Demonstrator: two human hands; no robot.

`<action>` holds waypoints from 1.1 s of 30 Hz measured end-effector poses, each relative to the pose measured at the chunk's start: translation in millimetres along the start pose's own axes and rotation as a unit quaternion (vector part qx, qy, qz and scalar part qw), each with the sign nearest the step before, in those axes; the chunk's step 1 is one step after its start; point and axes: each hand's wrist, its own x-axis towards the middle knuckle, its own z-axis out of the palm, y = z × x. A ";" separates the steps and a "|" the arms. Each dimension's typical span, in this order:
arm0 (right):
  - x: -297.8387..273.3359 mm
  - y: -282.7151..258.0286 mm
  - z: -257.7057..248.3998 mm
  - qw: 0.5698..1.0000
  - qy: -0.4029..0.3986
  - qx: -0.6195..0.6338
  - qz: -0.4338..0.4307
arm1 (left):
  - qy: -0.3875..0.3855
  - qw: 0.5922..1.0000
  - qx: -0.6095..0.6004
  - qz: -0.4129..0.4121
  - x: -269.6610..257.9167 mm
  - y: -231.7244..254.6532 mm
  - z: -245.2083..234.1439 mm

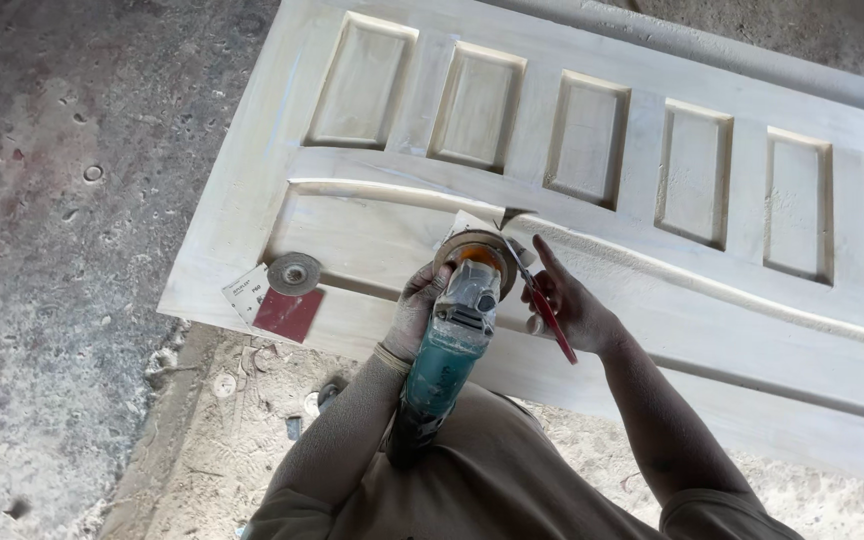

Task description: The person sands a large wooden door using an electric sander, moving across the panels and edges. They then switch to a sanding block to manually sand the curved lower section of the door.

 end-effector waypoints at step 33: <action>10.4 -45.9 -65.0 0.968 -0.134 -0.174 0.121 | 0.039 0.994 0.099 0.036 -13.3 -33.7 20.7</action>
